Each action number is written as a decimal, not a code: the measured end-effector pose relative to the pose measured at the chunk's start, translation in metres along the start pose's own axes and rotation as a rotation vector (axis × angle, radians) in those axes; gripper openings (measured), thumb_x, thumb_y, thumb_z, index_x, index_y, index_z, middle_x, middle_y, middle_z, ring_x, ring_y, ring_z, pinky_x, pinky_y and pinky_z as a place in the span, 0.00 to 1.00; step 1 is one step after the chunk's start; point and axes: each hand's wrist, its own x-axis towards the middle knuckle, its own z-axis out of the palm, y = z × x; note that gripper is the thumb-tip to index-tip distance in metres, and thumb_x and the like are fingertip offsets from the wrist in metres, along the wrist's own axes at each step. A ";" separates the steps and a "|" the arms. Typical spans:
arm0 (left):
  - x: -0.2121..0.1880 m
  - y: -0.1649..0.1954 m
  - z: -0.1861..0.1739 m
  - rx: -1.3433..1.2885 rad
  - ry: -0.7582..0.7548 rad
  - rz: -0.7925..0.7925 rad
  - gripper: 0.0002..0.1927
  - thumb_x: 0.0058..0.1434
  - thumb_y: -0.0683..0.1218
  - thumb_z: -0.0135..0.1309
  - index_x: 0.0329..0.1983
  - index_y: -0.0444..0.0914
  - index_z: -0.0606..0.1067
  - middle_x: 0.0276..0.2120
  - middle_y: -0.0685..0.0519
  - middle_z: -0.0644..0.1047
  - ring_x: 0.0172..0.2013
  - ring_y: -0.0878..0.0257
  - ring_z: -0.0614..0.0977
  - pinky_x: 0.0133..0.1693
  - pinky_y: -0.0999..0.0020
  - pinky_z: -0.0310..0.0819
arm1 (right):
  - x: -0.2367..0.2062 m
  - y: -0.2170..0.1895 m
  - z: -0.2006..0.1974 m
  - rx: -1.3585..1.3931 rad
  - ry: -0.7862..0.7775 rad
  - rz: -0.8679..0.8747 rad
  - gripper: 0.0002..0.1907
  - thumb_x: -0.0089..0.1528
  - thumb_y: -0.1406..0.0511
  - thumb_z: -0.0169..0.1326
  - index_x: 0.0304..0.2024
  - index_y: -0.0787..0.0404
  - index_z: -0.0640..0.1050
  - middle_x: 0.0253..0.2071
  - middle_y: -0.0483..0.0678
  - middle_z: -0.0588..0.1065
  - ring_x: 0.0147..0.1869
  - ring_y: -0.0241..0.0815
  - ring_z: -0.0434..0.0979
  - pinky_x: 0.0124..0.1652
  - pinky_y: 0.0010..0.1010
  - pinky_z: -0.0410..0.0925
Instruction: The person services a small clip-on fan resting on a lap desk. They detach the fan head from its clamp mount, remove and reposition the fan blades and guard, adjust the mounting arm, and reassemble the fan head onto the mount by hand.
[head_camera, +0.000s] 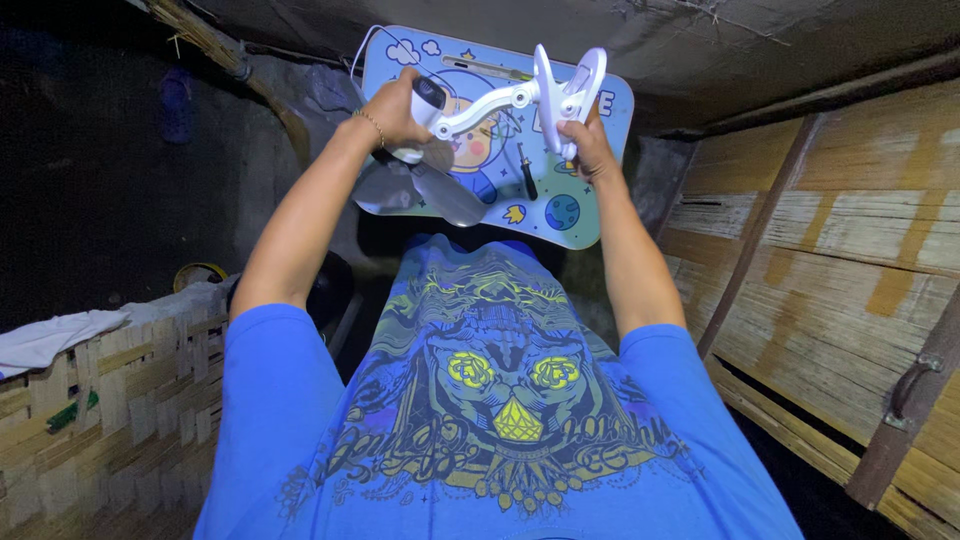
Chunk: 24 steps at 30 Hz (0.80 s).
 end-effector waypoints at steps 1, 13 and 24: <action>0.005 0.002 -0.006 0.041 -0.027 0.013 0.52 0.38 0.50 0.77 0.63 0.28 0.64 0.49 0.31 0.77 0.52 0.37 0.78 0.55 0.54 0.73 | -0.002 0.004 0.005 0.041 0.034 0.012 0.43 0.56 0.64 0.58 0.72 0.57 0.58 0.59 0.54 0.70 0.60 0.50 0.74 0.55 0.41 0.73; -0.042 0.037 -0.075 -0.610 0.739 0.140 0.08 0.73 0.40 0.63 0.50 0.33 0.76 0.32 0.54 0.73 0.29 0.68 0.72 0.34 0.72 0.68 | -0.015 0.015 0.026 0.209 0.185 0.010 0.45 0.59 0.63 0.54 0.75 0.47 0.49 0.58 0.56 0.69 0.51 0.50 0.77 0.36 0.42 0.78; -0.003 0.093 0.102 -1.277 0.621 -0.390 0.12 0.63 0.43 0.59 0.46 0.36 0.71 0.31 0.59 0.75 0.27 0.70 0.74 0.28 0.72 0.69 | -0.010 0.025 0.069 0.231 0.243 -0.060 0.48 0.58 0.67 0.52 0.76 0.45 0.45 0.58 0.55 0.67 0.51 0.49 0.77 0.35 0.40 0.77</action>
